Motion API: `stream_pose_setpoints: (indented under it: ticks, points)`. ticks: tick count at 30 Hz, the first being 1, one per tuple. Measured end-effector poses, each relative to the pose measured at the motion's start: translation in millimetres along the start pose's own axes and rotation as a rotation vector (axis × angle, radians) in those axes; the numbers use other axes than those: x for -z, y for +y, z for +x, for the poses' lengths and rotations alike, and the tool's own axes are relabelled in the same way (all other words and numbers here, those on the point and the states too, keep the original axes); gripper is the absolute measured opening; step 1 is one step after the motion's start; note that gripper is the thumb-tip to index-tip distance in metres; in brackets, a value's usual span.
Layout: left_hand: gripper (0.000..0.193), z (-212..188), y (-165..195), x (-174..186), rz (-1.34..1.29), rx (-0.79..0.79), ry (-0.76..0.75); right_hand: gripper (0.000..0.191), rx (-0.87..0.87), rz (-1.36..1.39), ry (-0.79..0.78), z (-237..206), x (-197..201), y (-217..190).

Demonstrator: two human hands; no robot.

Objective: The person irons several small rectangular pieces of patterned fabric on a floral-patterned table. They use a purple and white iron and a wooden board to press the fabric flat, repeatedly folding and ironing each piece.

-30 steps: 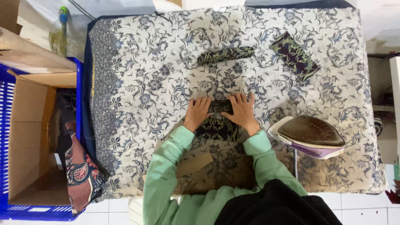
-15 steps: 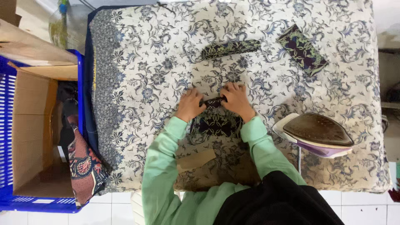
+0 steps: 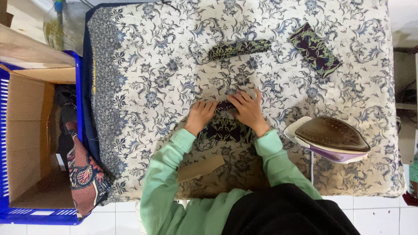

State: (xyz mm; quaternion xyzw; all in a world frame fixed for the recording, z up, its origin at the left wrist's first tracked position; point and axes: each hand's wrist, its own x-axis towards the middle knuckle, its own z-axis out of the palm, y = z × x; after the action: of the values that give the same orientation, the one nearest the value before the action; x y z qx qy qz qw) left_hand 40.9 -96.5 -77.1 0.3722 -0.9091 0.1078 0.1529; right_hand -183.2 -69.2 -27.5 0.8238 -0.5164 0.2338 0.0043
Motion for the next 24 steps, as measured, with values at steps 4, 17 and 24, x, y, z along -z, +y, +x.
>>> stream_pose_setpoints:
  ticks: [4,17,24]
  points:
    - [0.052,3,0,-5,0.054,0.000,-0.083,0.046,-0.019,-0.056,-0.071,11,-1,6]
    - [0.090,10,6,3,0.208,0.050,-0.308,0.073,-0.059,-0.184,-0.261,20,13,6]
    - [0.096,7,19,10,0.267,0.097,-0.382,0.066,-0.218,-0.059,-0.141,2,-5,-34]
